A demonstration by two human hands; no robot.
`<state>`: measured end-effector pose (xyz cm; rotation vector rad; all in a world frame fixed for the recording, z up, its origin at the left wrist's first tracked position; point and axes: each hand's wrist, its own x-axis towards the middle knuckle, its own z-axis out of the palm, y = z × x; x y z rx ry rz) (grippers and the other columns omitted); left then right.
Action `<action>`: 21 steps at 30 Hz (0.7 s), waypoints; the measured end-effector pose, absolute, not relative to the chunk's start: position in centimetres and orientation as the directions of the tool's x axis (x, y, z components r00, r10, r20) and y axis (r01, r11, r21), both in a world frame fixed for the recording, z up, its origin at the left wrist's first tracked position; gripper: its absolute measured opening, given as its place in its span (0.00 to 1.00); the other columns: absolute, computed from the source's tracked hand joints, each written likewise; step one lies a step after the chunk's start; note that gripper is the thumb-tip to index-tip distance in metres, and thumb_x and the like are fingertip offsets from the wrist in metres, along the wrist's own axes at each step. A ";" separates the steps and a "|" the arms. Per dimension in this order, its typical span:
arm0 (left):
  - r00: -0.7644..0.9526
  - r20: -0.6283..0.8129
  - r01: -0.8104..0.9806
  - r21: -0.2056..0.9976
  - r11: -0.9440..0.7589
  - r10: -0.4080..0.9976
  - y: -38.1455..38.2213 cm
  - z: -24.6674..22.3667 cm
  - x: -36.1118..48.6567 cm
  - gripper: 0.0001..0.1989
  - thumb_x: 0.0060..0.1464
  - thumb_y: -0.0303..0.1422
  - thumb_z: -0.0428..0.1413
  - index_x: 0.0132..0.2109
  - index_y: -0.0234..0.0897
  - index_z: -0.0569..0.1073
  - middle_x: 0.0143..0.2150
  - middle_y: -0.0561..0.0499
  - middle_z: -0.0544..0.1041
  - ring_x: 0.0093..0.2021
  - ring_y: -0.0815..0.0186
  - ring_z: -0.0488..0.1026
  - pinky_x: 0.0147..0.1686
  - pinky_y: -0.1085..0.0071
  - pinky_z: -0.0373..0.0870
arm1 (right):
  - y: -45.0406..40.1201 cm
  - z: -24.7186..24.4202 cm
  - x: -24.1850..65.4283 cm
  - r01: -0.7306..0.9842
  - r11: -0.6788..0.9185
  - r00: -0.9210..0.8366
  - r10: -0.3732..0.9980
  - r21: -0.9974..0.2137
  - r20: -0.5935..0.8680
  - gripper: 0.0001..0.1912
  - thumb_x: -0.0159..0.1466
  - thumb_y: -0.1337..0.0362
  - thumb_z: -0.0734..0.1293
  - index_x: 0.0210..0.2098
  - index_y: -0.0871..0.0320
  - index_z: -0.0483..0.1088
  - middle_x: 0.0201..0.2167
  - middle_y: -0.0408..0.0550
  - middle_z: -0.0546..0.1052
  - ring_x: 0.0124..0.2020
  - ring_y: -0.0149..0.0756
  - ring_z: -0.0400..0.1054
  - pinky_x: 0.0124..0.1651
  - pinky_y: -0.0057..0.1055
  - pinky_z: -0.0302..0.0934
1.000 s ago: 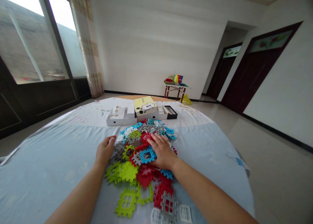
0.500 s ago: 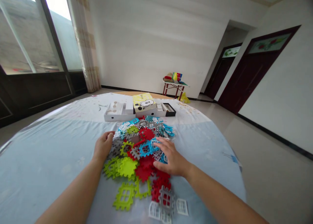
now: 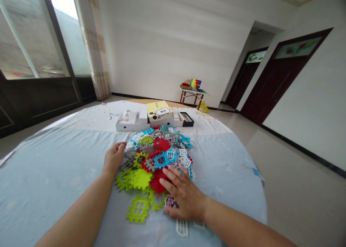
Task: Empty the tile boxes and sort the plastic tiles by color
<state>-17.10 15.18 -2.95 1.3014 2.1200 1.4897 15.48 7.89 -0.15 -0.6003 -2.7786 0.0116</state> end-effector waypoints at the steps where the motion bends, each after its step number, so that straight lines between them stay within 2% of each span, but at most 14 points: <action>1: -0.574 0.280 0.523 0.848 0.081 0.770 15.1 -2.9 -17.1 0.21 0.47 0.39 0.44 0.40 0.33 0.75 0.36 0.47 0.77 0.39 0.60 0.72 0.40 0.69 0.66 | 8.5 -0.2 15.3 0.410 0.911 -0.861 0.404 -0.047 0.308 0.37 0.58 0.46 0.59 0.62 0.55 0.47 0.63 0.54 0.52 0.64 0.47 0.38 0.63 0.52 0.27; 8: -0.566 0.280 0.514 0.855 0.066 0.776 15.1 -2.8 -17.1 0.21 0.47 0.39 0.45 0.40 0.33 0.75 0.36 0.47 0.77 0.38 0.60 0.72 0.39 0.70 0.66 | 13.9 0.8 13.4 0.522 0.850 -0.768 0.434 0.067 0.471 0.34 0.59 0.49 0.60 0.59 0.59 0.53 0.61 0.57 0.54 0.63 0.49 0.40 0.62 0.52 0.32; 11: -0.562 0.277 0.509 0.858 0.061 0.779 15.1 -2.9 -17.1 0.21 0.48 0.40 0.44 0.40 0.32 0.75 0.36 0.46 0.77 0.38 0.60 0.72 0.40 0.69 0.66 | 15.6 1.7 13.3 0.619 0.785 -0.655 0.497 0.027 0.570 0.30 0.61 0.52 0.59 0.57 0.61 0.56 0.59 0.59 0.57 0.62 0.49 0.44 0.61 0.53 0.36; 14: -0.561 0.279 0.508 0.859 0.058 0.779 15.2 -2.9 -17.1 0.21 0.47 0.40 0.44 0.40 0.32 0.75 0.36 0.46 0.77 0.37 0.60 0.72 0.39 0.69 0.67 | 15.4 2.4 14.0 0.640 0.766 -0.580 0.537 -0.066 0.613 0.26 0.62 0.54 0.59 0.55 0.62 0.58 0.55 0.59 0.61 0.58 0.46 0.51 0.59 0.46 0.46; 17: -0.563 0.283 0.510 0.858 0.057 0.776 15.2 -3.0 -17.2 0.21 0.47 0.40 0.45 0.39 0.33 0.75 0.36 0.47 0.77 0.38 0.60 0.72 0.41 0.68 0.66 | 13.2 2.8 15.4 0.622 0.763 -0.615 0.615 -0.176 0.493 0.19 0.63 0.56 0.57 0.48 0.60 0.64 0.45 0.55 0.68 0.47 0.39 0.62 0.50 0.35 0.58; 19: -0.564 0.282 0.511 0.858 0.060 0.776 15.3 -3.1 -17.2 0.20 0.47 0.39 0.45 0.39 0.34 0.76 0.36 0.47 0.77 0.38 0.60 0.72 0.41 0.68 0.66 | 11.0 3.2 16.4 0.647 0.730 -0.661 0.680 -0.220 0.315 0.15 0.63 0.54 0.56 0.39 0.57 0.67 0.36 0.49 0.70 0.39 0.36 0.66 0.42 0.32 0.60; 21: -0.564 0.279 0.511 0.857 0.063 0.777 15.3 -3.1 -17.2 0.20 0.47 0.39 0.45 0.39 0.34 0.75 0.36 0.47 0.77 0.38 0.60 0.72 0.41 0.68 0.66 | 9.0 3.6 17.3 0.695 0.682 -0.674 0.728 -0.230 0.122 0.18 0.61 0.48 0.58 0.33 0.56 0.68 0.32 0.46 0.70 0.34 0.35 0.66 0.38 0.31 0.59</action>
